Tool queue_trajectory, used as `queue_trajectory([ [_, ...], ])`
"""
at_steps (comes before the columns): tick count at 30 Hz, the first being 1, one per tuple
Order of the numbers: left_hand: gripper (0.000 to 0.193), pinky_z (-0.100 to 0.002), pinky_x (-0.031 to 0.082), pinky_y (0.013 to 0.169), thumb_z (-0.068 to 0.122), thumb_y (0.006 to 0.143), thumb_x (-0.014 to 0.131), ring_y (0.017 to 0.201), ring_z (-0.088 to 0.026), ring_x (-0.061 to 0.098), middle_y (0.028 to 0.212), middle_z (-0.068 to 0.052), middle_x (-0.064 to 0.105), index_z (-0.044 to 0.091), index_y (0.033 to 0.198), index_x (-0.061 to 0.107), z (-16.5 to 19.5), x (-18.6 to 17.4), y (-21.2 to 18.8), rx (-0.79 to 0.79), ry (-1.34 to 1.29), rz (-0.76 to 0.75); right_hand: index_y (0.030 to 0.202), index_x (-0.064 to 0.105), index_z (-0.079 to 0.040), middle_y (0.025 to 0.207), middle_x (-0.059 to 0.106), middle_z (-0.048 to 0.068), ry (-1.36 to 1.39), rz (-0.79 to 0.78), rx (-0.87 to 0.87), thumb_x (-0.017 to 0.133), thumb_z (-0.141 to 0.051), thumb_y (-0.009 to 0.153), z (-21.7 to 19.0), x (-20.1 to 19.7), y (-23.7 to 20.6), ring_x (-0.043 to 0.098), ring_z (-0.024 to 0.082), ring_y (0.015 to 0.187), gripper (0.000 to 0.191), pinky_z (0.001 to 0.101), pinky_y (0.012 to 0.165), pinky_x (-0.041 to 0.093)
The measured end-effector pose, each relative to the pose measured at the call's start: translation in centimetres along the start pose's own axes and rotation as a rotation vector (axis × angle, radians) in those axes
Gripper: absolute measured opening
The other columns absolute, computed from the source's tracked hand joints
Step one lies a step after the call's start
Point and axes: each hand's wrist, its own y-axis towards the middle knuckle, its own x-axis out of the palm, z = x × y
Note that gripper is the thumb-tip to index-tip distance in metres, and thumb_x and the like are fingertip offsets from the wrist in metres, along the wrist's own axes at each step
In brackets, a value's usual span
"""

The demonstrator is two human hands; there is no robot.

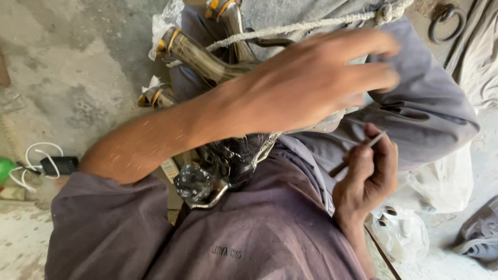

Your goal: The person sits cross-legged on the floor with a brass teapot on their lap and engraves decorative patterns into its surface, holding a small chisel against the metal and tapping it with a wooden mallet. They rotate the teapot to reach different areas, apply liquid from a bottle onto the surface, and resume chiseling along the pattern lines.

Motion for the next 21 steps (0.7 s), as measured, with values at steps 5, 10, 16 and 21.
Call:
queue_trajectory([
  [5, 0.023, -0.027, 0.064, 0.081, 0.011, 0.093, 0.083, 0.097, -0.017, 0.071, 0.114, -0.011, 0.069, 0.005, 0.11, 0.069, 5.7, -7.1, -13.5, -0.304, 0.037, 0.344, 0.143, 0.039, -0.002, 0.103, 0.062, 0.007, 0.139, -0.127, -0.082, 0.06, -0.007, 0.118, -0.2, 0.0, -0.3, 0.057, 0.009, 0.086, 0.032, 0.023, 0.082, 0.051],
  [10, 0.02, -0.027, 0.049, 0.063, 0.024, 0.107, 0.045, 0.075, -0.013, 0.056, 0.097, -0.006, 0.056, 0.005, 0.104, 0.051, 8.1, 0.1, -22.0, -0.668, -0.792, 1.104, 0.144, 0.038, -0.005, 0.1, 0.064, 0.005, 0.247, -0.095, -0.074, 0.06, -0.008, 0.116, 0.5, -0.6, -0.4, 0.062, 0.009, 0.09, 0.036, 0.024, 0.081, 0.054],
  [16, 0.032, -0.026, 0.044, 0.06, 0.032, 0.11, 0.045, 0.067, -0.01, 0.05, 0.086, -0.003, 0.056, 0.004, 0.1, 0.057, 13.2, 5.7, -19.9, -0.999, -0.553, 0.805, 0.127, 0.05, -0.004, 0.092, 0.061, 0.004, 0.464, -0.063, -0.143, 0.06, -0.015, 0.119, 2.6, -2.5, 0.9, 0.068, 0.016, 0.079, 0.016, 0.0295, 0.076, 0.061],
  [21, 0.02, -0.021, 0.045, 0.055, 0.025, 0.106, 0.054, 0.067, -0.003, 0.056, 0.085, 0.001, 0.064, 0.007, 0.103, 0.061, 14.3, 6.9, -14.3, -0.76, -0.457, 0.511, 0.116, 0.05, -0.002, 0.089, 0.065, 0.011, 0.579, -0.093, -0.128, 0.059, -0.013, 0.125, 3.6, -4.6, 0.9, 0.065, 0.017, 0.071, 0.017, 0.0299, 0.066, 0.056],
])
